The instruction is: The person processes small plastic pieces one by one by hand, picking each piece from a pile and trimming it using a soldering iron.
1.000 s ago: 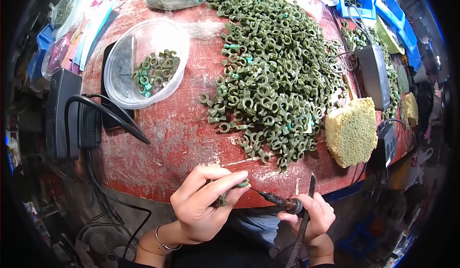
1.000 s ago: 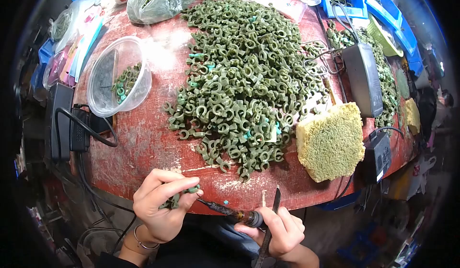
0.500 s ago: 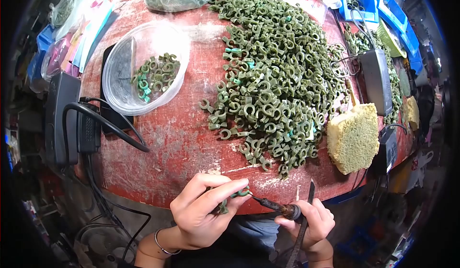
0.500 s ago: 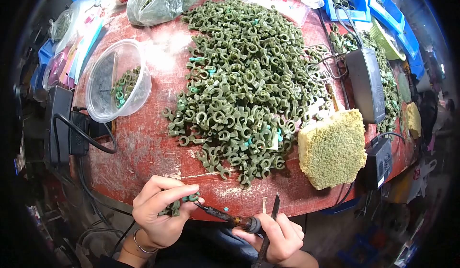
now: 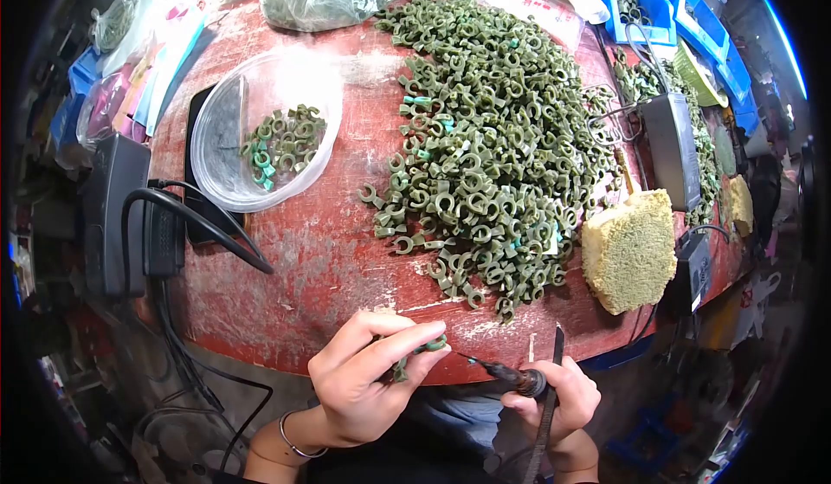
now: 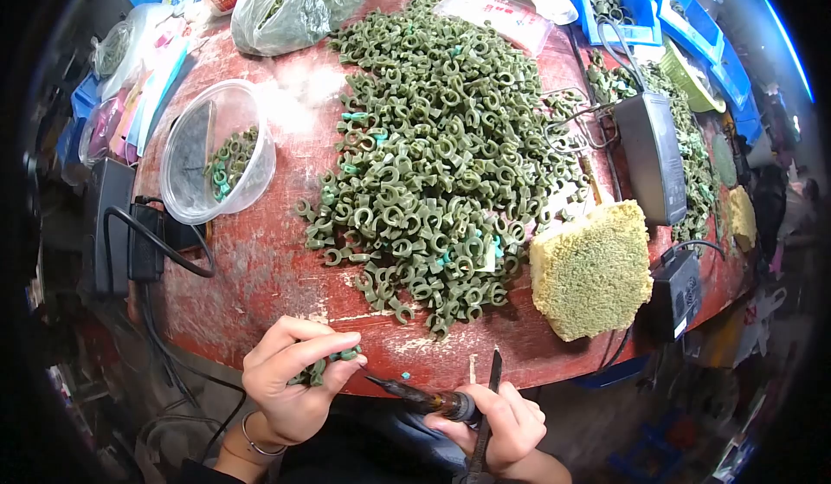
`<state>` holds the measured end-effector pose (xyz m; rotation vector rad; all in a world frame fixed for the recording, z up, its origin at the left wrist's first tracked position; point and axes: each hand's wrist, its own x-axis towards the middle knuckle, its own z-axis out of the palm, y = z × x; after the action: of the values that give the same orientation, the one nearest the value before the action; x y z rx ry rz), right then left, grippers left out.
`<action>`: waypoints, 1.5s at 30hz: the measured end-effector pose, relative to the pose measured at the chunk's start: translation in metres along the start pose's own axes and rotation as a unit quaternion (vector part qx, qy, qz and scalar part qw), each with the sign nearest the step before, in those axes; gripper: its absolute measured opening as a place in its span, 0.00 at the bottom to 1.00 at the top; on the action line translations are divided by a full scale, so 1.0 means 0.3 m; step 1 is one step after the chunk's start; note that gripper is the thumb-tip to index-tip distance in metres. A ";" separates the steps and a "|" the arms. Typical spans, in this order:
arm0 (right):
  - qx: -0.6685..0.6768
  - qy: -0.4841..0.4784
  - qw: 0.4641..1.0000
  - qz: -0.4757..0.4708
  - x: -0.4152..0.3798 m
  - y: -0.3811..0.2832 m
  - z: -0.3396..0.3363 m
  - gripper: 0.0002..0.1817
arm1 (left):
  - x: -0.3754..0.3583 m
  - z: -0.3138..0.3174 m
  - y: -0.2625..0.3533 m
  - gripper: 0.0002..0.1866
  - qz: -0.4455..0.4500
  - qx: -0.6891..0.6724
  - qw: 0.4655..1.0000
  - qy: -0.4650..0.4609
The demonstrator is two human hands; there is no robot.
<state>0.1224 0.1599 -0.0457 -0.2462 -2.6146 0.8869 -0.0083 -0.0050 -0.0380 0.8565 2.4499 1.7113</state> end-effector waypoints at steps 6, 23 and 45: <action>0.099 0.038 0.994 0.026 0.006 0.010 0.000 0.24 | -0.011 -0.001 0.027 0.12 -0.125 -0.135 0.983 0.019; -0.028 0.024 0.999 -0.030 0.017 -0.003 0.011 0.24 | -0.001 -0.001 0.026 0.08 -0.173 -0.174 0.969 -0.008; -0.052 0.020 0.998 -0.025 0.037 -0.022 0.014 0.24 | 0.004 -0.010 0.038 0.05 -0.181 -0.137 0.974 -0.005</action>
<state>0.1104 0.1554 -0.0414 -0.2223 -2.6218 0.7219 -0.0054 -0.0041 -0.0265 0.3624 2.1229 1.8300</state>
